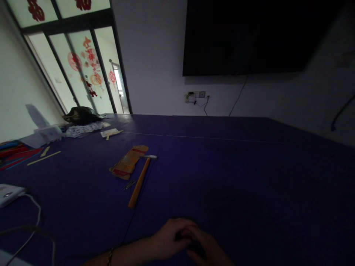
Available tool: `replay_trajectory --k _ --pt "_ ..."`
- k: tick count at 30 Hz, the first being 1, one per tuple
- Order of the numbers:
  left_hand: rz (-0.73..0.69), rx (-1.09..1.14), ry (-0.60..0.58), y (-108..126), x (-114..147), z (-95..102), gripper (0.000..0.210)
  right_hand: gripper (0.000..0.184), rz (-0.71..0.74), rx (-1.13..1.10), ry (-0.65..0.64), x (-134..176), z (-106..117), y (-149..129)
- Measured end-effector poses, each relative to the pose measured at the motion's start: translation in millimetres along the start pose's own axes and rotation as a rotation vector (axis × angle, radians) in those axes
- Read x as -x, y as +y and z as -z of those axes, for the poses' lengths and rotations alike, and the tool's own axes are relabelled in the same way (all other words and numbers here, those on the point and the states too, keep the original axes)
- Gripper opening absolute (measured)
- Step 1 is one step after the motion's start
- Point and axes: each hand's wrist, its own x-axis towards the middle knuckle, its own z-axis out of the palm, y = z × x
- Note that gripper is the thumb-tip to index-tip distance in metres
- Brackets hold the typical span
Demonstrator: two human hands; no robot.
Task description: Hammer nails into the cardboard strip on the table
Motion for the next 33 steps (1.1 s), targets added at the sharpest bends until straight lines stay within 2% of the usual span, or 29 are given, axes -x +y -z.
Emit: replay_trajectory --k 7,13,17,20,22,23,26,28,30,33 --pt "-0.019 0.024 -0.024 -3.8 -0.8 -1.0 0.04 0.049 -0.006 0.035 -0.002 -1.4 -2.9 8.4" --pt "-0.039 0.02 -0.002 -7.9 0.0 -0.3 0.04 0.045 0.013 0.047 -0.006 -2.2 -4.9 14.7" --pt "-0.041 0.033 0.057 -11.0 2.4 -7.4 0.043 0.047 0.017 0.026 0.003 -1.7 -4.6 14.7" --pt "-0.098 0.071 0.159 -12.5 4.6 -8.2 0.042 0.052 -0.008 0.043 -0.007 -1.3 -5.9 16.0" --pt "-0.137 -0.042 0.256 -12.5 5.5 2.6 0.038 0.055 -0.017 0.055 0.002 -0.8 -7.8 17.8" --pt "-0.141 -0.169 0.31 -12.3 5.8 12.6 0.036 0.056 -0.014 0.054 0.013 -0.5 -8.7 18.6" --pt "-0.088 -0.568 0.503 -12.6 5.9 56.2 0.031 0.058 0.017 0.018 0.039 0.6 -10.1 19.9" --pt "0.076 -0.813 0.622 -14.7 6.0 87.4 0.031 0.058 0.018 -0.011 0.045 1.2 -9.5 19.4" --pt "0.31 -0.986 0.716 -18.4 6.9 111.2 0.031 0.058 0.007 -0.024 0.048 1.5 -8.2 18.0" --pt "0.599 -1.119 0.648 -25.1 8.7 126.4 0.032 0.058 -0.01 -0.012 0.036 1.4 -6.4 15.4"
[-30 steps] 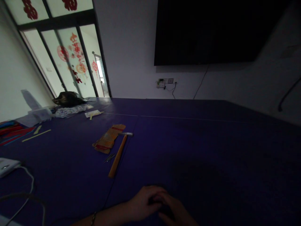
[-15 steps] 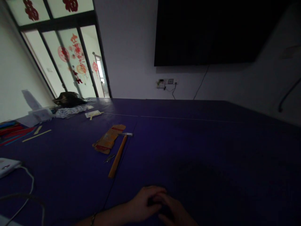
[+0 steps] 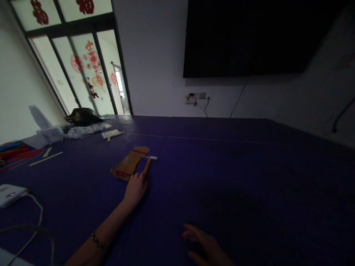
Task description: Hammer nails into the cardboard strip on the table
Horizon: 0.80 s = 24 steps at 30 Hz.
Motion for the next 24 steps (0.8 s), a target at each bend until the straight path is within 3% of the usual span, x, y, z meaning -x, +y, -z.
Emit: replay_trajectory --k 4,16,24 --pt "0.056 -0.126 -0.095 -1.3 1.1 -7.4 0.029 0.057 0.007 0.004 -0.01 0.3 1.5 -1.6" --pt "0.164 -0.128 -0.061 -1.0 -2.8 -19.3 0.018 0.056 -0.015 0.005 -0.009 1.1 2.7 -3.5" --pt "0.2 -0.023 -0.051 -0.8 -3.8 -13.5 0.014 0.056 -0.002 0.009 -0.009 1.0 2.9 -3.2"
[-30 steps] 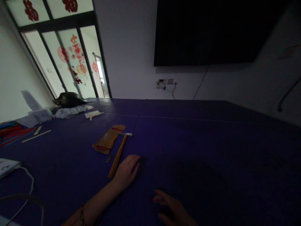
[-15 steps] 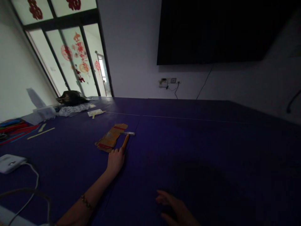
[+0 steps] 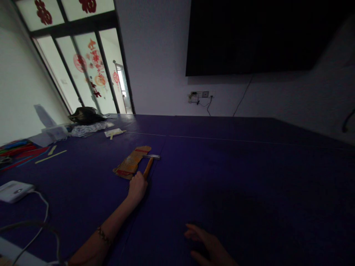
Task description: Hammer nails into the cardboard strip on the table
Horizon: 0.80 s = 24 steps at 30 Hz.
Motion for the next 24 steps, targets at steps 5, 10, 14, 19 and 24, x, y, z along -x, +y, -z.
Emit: replay_trajectory --k 5,10,14,19,24 --pt "-0.031 0.072 0.021 0.0 1.7 8.6 0.01 0.057 -0.007 -0.016 -0.001 -0.2 -2.4 2.4" --pt "-0.094 0.416 0.095 4.0 11.5 22.1 0.011 0.049 0.005 -0.174 0.059 1.9 -6.3 12.8" --pt "-0.199 0.853 0.002 11.5 29.7 31.7 0.013 0.05 -0.037 -0.526 0.192 -10.1 16.2 8.3" --pt "-0.274 1.291 -0.26 44.6 64.1 37.9 0.02 0.059 0.011 -0.841 0.386 -46.9 63.9 -23.6" --pt "-0.254 1.63 -0.503 92.7 95.1 36.4 0.032 0.046 0.02 -0.91 0.671 -67.2 84.0 -57.0"
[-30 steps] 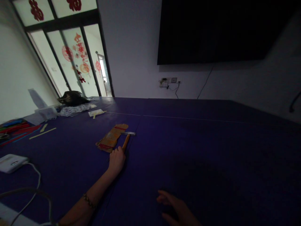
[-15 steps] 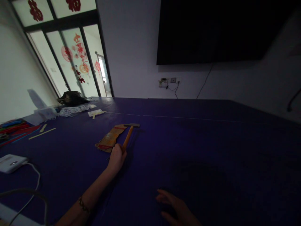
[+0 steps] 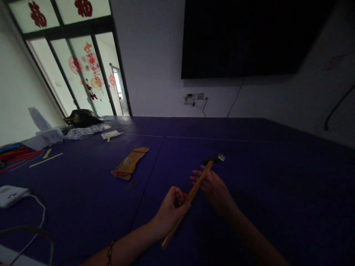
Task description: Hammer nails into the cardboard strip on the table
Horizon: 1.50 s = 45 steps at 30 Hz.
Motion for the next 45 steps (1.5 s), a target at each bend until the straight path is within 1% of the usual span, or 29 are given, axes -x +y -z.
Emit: replay_trajectory --k 1,3,4,6,9,11,14,17,19,21,23,27,30,32,39,42,45 --pt "0.007 0.036 -0.017 -2.6 -0.7 -8.9 0.033 0.039 0.042 0.04 0.087 -1.2 -1.5 -2.0" --pt "0.013 0.078 -0.038 -8.5 -3.4 -24.3 0.032 0.029 0.114 0.272 0.254 -5.4 1.0 -3.4" --pt "0.009 0.077 -0.045 -12.0 -5.1 -31.0 0.03 0.028 0.133 0.427 0.317 -8.9 4.8 -3.4" --pt "-0.007 0.045 -0.081 -20.0 -8.1 -43.1 0.025 0.028 0.131 0.713 0.384 -18.8 17.0 -4.3" --pt "-0.046 -0.058 -0.211 -33.5 -8.9 -56.1 0.023 0.024 0.097 0.948 0.399 -36.3 43.2 -10.5" --pt "-0.089 -0.215 -0.288 -42.4 -5.6 -59.1 0.028 0.021 0.072 1.107 0.399 -46.1 63.3 -16.7" --pt "-0.208 -0.488 -0.37 -53.5 2.9 -55.9 0.032 0.018 -0.001 1.312 0.4 -55.7 92.0 -22.6" --pt "-0.359 -0.569 -0.435 -61.3 9.2 -51.4 0.033 0.023 -0.084 1.458 0.381 -60.2 113.9 -20.9" --pt "-0.417 -0.568 -0.44 -65.1 10.0 -50.5 0.032 0.026 -0.13 1.53 0.366 -61.5 123.6 -17.3" --pt "-0.426 -0.567 -0.427 -68.4 8.4 -50.8 0.03 0.028 -0.17 1.587 0.348 -62.1 129.8 -13.6" --pt "-0.39 -0.582 -0.406 -71.2 5.7 -51.4 0.028 0.03 -0.2 1.63 0.329 -62.2 133.4 -10.5" --pt "-0.265 -0.65 -0.382 -74.1 1.1 -52.4 0.025 0.035 -0.23 1.692 0.297 -61.9 136.9 -4.5" --pt "-0.202 -0.681 -0.387 -73.9 -0.5 -53.6 0.024 0.036 -0.249 1.724 0.27 -60.7 139.7 -0.4" --pt "-0.186 -0.688 -0.401 -73.6 -0.9 -54.4 0.023 0.036 -0.26 1.745 0.252 -58.4 142.6 1.1" --pt "-0.21 -0.697 -0.422 -74.6 -1.2 -55.6 0.023 0.034 -0.29 1.791 0.177 -34.7 151.4 2.3" --pt "-0.216 -0.708 -0.418 -73.5 -1.4 -55.6 0.023 0.033 -0.289 1.8 0.128 -23.4 153.2 5.9" --pt "-0.207 -0.731 -0.437 -71.0 -1.6 -55.0 0.024 0.035 -0.284 1.811 0.106 -16.3 153.6 10.3"
